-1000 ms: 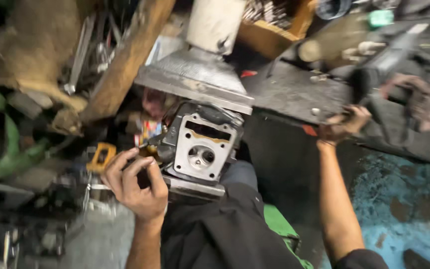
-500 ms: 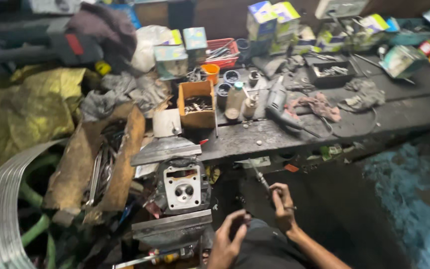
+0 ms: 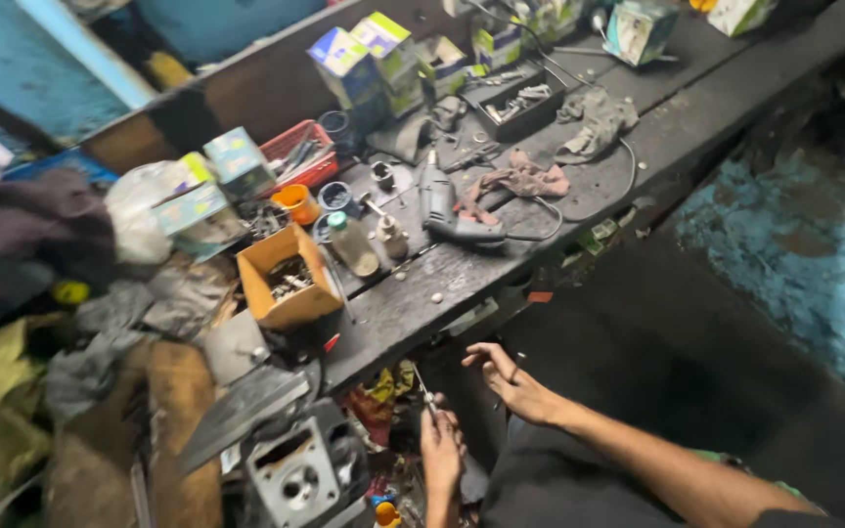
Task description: The person works on a small engine cylinder head clamped in a bench vise, using a long metal rod to work inside the valve opening and fitting a small round component into the head by hand. They wipe the part and surrounding area with a rag, handle small fasteners from a box, and finally wipe their hands with the rag.
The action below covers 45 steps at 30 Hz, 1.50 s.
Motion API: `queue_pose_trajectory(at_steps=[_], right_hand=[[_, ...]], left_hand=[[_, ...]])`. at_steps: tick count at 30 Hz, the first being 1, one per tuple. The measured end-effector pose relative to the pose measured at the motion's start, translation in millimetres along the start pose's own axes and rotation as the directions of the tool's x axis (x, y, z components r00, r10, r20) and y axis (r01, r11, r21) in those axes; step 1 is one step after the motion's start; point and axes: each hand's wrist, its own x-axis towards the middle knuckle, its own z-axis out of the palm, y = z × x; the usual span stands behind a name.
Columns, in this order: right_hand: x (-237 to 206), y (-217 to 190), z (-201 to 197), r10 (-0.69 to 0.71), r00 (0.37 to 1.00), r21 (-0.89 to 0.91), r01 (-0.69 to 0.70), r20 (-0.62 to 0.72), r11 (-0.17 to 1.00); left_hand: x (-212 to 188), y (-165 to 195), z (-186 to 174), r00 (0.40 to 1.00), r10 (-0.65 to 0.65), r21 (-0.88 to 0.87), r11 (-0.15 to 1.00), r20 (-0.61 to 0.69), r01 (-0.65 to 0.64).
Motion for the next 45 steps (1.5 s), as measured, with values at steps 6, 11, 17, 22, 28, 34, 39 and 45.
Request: queue_pose_trajectory(at_steps=[6,11,17,22,28,34,39,45], right_hand=[[50,8,-49,-0.395,0.905,0.394,0.309,0.159,0.866],[113,-27,-122,-0.057,0.998,0.746,0.059,-0.028,0.663],[250,-74,-274,0.063,0.959,0.649,0.138,-0.276,0.748],[376,-122,-384,0.098,0.927,0.832,0.273,-0.361,0.484],[360,-136,-427,0.076,0.922,0.720,0.243,-0.380,0.650],[287,-110,-386,-0.358,0.918,-0.546,0.214,-0.172,0.810],[271,-108,-368,-0.211,0.964,-0.789,0.002,-0.161,0.615],[231,-134,-329,-0.409,0.846,-0.712,0.517,0.341,0.475]], left_hand=[[2,120,94,0.838,0.481,0.616,0.587,0.257,-0.525],[39,193,177,0.901,0.327,0.472,0.770,0.285,-0.429],[101,192,232,0.974,0.112,0.395,0.900,0.198,-0.184],[132,187,253,0.980,0.086,0.386,0.910,0.180,-0.151],[145,190,242,1.000,-0.002,0.362,0.932,0.014,-0.003],[156,182,226,0.991,0.090,0.208,0.976,-0.101,-0.067],[172,181,232,0.995,0.085,0.338,0.939,-0.057,-0.061],[220,168,263,0.990,0.111,0.068,0.991,0.087,-0.117]])
